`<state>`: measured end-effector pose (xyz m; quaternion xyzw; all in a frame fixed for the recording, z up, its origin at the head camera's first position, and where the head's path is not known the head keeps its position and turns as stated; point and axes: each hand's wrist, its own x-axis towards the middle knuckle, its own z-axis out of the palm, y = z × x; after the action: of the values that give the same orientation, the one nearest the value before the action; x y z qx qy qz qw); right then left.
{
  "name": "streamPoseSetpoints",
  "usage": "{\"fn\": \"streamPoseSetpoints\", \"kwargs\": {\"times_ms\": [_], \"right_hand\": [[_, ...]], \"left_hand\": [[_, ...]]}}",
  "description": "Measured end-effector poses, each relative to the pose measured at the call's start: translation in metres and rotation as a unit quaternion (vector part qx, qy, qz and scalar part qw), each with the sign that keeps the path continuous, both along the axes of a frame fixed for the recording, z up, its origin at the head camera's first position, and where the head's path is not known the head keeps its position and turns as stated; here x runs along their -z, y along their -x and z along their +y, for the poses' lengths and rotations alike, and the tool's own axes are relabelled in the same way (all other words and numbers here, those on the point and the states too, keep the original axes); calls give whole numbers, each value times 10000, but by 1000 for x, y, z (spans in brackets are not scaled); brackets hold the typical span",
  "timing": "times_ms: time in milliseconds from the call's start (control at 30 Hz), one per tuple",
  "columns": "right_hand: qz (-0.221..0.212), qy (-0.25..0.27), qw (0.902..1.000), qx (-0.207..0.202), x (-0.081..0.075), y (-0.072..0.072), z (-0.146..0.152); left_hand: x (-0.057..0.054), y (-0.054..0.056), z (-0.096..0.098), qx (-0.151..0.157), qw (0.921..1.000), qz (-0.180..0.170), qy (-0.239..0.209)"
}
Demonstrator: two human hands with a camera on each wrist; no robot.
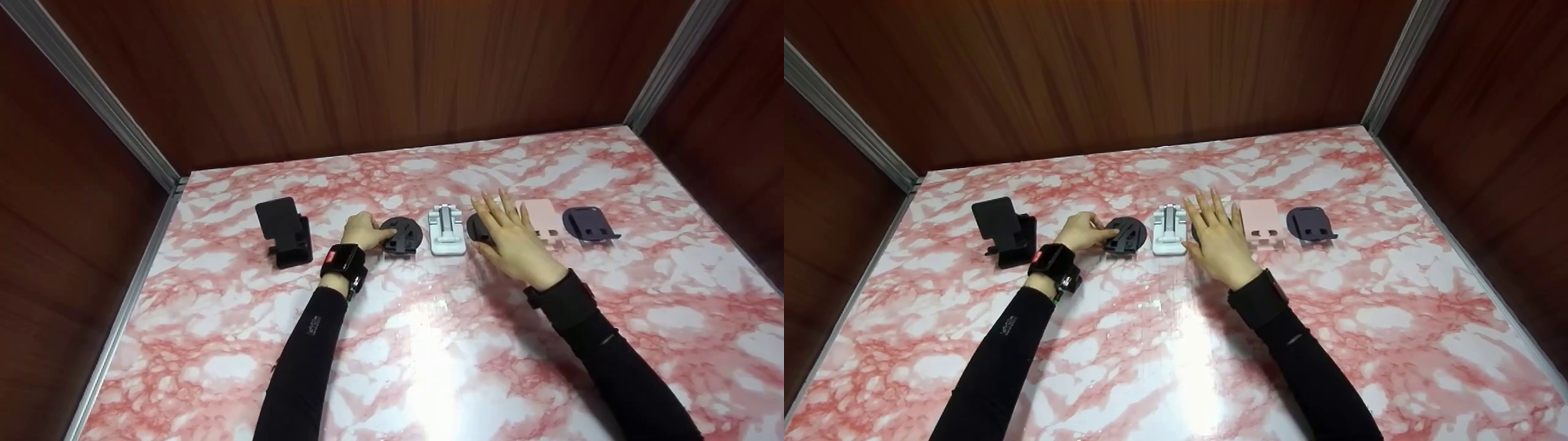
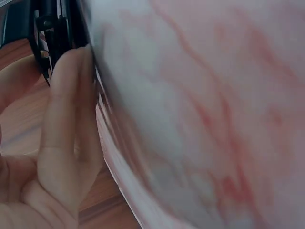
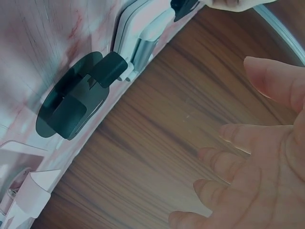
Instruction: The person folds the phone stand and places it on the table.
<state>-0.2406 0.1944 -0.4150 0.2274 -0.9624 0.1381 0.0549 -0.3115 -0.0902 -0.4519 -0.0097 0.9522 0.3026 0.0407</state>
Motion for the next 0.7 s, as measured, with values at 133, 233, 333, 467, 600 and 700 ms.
{"fn": "streamPoseSetpoints", "kwargs": {"times_ms": [133, 233, 333, 467, 600, 700], "right_hand": [[-2, -30, 10000, -13, 1, 1, 0], [46, -43, 10000, -3, 1, 1, 0], [93, -67, 9999, -26, 3, 1, -1], [54, -126, 9999, -42, 4, 0, -2], [33, -189, 9998, -25, 5, 0, -3], [40, -232, 9997, -20, 5, 0, -3]], "left_hand": [[-1, 0, 2, -31, 9998, 141, 139], [-1, 1, 4, -52, 9999, 91, 126], [-1, 0, 7, -11, 9999, 64, 142], [-1, -1, 8, 65, 9997, 116, 194], [-1, -4, 9, 79, 9997, 133, 169], [-3, -6, 9, 184, 9996, 102, 205]]}}
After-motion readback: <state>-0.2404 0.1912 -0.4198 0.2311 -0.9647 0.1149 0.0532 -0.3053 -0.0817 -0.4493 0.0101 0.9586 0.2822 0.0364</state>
